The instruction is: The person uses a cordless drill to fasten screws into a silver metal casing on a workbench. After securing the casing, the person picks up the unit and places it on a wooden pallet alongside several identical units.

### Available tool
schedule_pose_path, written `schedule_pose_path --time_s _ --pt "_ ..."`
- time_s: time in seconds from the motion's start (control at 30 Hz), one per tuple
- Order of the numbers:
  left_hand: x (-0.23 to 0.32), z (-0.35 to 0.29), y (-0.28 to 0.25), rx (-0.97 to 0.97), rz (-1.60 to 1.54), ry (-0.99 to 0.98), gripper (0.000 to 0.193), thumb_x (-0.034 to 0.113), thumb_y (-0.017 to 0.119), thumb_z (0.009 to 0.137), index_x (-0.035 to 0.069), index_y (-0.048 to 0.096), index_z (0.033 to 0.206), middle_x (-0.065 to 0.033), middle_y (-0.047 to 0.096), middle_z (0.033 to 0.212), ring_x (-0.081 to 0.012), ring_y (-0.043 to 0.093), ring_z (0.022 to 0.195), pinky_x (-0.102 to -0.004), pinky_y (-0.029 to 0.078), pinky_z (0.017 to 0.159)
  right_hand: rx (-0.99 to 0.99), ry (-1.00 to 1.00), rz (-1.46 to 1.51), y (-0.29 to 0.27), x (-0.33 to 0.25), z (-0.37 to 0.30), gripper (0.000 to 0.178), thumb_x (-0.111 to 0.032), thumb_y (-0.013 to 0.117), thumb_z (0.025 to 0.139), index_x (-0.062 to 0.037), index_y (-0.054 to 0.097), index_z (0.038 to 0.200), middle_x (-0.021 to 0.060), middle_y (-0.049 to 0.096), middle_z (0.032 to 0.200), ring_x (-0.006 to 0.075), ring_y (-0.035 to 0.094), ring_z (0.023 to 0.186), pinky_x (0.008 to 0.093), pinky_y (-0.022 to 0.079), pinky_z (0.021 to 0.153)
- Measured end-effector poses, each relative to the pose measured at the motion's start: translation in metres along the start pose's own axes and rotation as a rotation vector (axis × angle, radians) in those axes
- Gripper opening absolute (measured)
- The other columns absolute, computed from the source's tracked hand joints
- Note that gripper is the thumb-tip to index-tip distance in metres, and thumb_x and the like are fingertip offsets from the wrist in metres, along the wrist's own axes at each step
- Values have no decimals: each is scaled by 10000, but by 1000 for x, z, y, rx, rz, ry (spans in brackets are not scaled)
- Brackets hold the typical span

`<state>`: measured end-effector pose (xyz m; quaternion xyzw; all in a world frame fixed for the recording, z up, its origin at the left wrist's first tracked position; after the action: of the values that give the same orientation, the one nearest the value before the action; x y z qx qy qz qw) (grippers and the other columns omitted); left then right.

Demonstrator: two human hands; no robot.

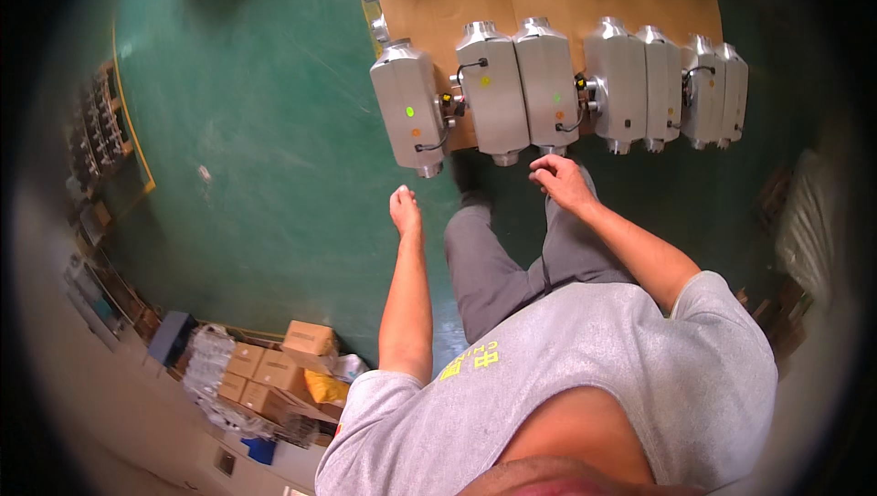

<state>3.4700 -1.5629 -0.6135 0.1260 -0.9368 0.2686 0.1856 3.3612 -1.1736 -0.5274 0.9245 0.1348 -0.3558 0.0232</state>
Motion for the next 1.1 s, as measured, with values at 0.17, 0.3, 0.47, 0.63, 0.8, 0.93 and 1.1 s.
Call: schedule_pose_path --time_s 0.17,0.3,0.47,0.63,0.8,0.93,1.1 --pt "59 41 -2 -117 170 301 359 331 590 989 35 642 1187 -43 680 1014 -127 589 851 -302 494 773 13 125 166 61 11 -5 237 -136 638 887 17 692 1061 86 729 878 127 674 739 285 556 631" --pt "139 60 23 -271 315 652 331 259 622 974 -11 660 1161 -92 699 980 -174 638 895 -319 517 829 146 253 436 112 44 -13 242 -154 609 923 -1 665 1101 96 726 943 152 690 801 289 578 650" --pt "222 88 15 -340 459 759 340 264 629 977 -2 662 1186 -102 707 1010 -171 648 923 -317 518 848 202 412 747 188 75 -16 215 -186 597 954 -36 656 1095 85 717 957 160 684 800 292 581 655" --pt "286 107 36 -380 649 922 368 272 627 980 -11 638 1215 -132 704 1031 -201 652 954 -331 516 870 228 578 1078 247 93 9 203 -249 589 975 -76 657 1055 59 713 933 163 675 760 318 582 649" --pt "312 137 103 -432 804 1047 500 344 645 965 -25 588 1297 -218 680 1166 -323 649 1086 -388 497 960 388 672 1193 294 130 56 411 -383 599 968 -83 590 1249 86 674 1111 225 646 990 423 573 809" --pt "327 172 159 -453 1021 1190 640 450 637 946 -66 568 1319 -285 620 1288 -428 574 1231 -447 454 1040 465 757 1343 338 156 88 569 -463 574 985 -136 468 1439 114 510 1410 327 527 1238 532 518 952" --pt "338 202 223 -570 1182 1099 622 498 575 940 -49 645 1228 -244 686 1173 -385 640 1108 -411 485 976 529 794 1617 362 168 130 697 -574 486 995 -157 359 1538 122 382 1551 404 438 1346 601 444 1052"
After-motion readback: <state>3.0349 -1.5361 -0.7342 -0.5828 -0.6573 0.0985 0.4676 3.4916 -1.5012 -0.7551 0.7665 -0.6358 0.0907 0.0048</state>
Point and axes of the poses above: each hand's wrist, its own z-axis towards the middle knuckle, its own y-axis out of the palm, x = y × z, the point moved 6 cm from there along z, towards the middle knuckle
